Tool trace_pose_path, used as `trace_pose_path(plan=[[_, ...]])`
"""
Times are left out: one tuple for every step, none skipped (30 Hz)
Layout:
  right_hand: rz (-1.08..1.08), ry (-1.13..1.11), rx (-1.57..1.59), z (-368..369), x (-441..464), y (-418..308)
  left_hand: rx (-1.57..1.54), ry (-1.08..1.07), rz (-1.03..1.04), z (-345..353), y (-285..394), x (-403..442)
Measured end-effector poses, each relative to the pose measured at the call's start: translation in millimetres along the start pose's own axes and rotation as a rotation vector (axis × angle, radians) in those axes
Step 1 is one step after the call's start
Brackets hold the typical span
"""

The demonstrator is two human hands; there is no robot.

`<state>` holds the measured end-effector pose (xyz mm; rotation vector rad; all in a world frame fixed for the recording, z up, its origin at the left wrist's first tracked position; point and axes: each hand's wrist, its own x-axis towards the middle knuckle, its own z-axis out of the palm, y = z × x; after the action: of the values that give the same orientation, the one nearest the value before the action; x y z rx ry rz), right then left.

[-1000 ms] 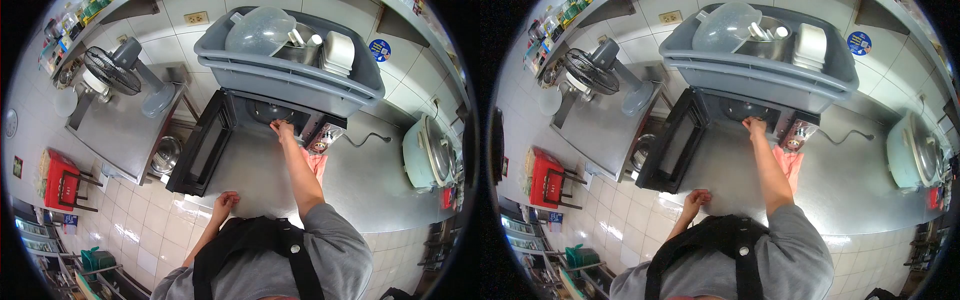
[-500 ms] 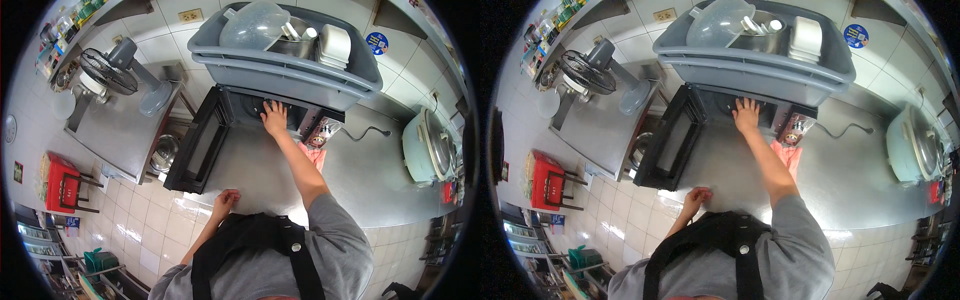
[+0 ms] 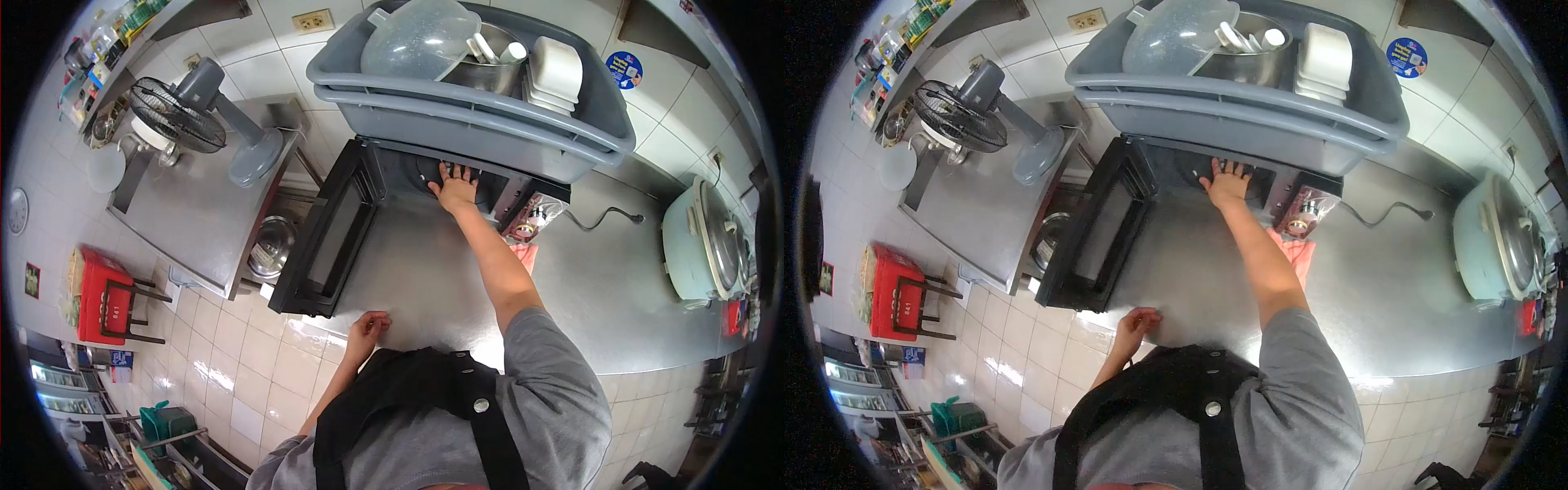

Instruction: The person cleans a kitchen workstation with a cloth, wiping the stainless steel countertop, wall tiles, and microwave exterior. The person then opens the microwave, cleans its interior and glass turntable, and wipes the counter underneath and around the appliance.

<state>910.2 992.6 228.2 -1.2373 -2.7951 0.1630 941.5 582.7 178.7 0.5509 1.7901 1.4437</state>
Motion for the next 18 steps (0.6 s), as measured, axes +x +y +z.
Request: trace_pose_path(plan=[[0.009, 0.028, -0.021, 1.9, 1.0, -2.1, -0.001, -0.001, -0.002, 1.2, 4.2, 0.8], [0.010, 0.025, -0.022, -2.5, -0.2, -5.1, 0.063, 0.023, 0.015, 2.9, 13.4, -0.1], [0.001, 0.015, -0.038, -7.5, -1.5, -6.9, 0.130, 0.045, 0.032, 3.8, 22.9, -1.5], [-0.007, 0.006, -0.054, -11.8, -3.6, -7.0, 0.131, 0.039, 0.032, 4.4, 37.1, -4.1], [-0.001, 0.005, -0.055, -10.1, -6.2, -5.3, 0.272, 0.078, 0.161, 4.6, 55.4, -9.4], [-0.026, 0.080, 0.001, -5.1, -8.6, -3.6, 0.414, 0.117, 0.293, 3.7, 75.1, -15.4], [-0.053, 0.155, 0.059, -1.8, -11.2, -3.2, 0.417, 0.111, 0.294, 0.5, 96.9, -22.8], [-0.049, 0.157, 0.062, -5.8, -22.2, -2.0, 0.560, 0.231, 0.557, -5.3, 120.3, -30.8], [-0.139, 0.228, 0.182, -13.5, -45.5, 1.9, 0.700, 0.353, 0.817, -12.8, 140.2, -37.2], [-0.231, 0.294, 0.301, -22.9, -73.3, 6.0, 0.720, 0.501, 0.924, -23.5, 155.2, -40.9], [-0.208, 0.273, 0.349, -34.4, -104.8, 10.4, 0.737, 0.651, 1.026, -35.0, 167.0, -43.0], [-0.182, 0.249, 0.396, -37.7, -137.7, 18.0, 0.768, 0.822, 0.976, -44.4, 175.9, -44.6], [-0.139, 0.316, 0.303, -24.9, -167.4, 33.8, 0.797, 0.991, 0.922, -53.3, 183.0, -44.9], [-0.096, 0.385, 0.209, -14.9, -191.0, 52.0, 0.798, 0.985, 0.918, -61.8, 190.0, -43.4], [-0.070, 0.392, 0.112, -22.7, -209.4, 67.1, 0.783, 0.966, 0.803, -69.4, 196.1, -40.9], [-0.043, 0.395, 0.015, -32.0, -223.6, 79.9, 0.770, 0.944, 0.687, -76.7, 198.1, -40.4], [-0.036, 0.389, 0.013, -17.5, -226.7, 92.8, 0.771, 0.935, 0.685, -84.3, 195.1, -38.7], [0.062, 0.424, 0.005, 6.9, -226.4, 103.8, 0.669, 0.810, 0.606, -91.2, 189.0, -34.9]])
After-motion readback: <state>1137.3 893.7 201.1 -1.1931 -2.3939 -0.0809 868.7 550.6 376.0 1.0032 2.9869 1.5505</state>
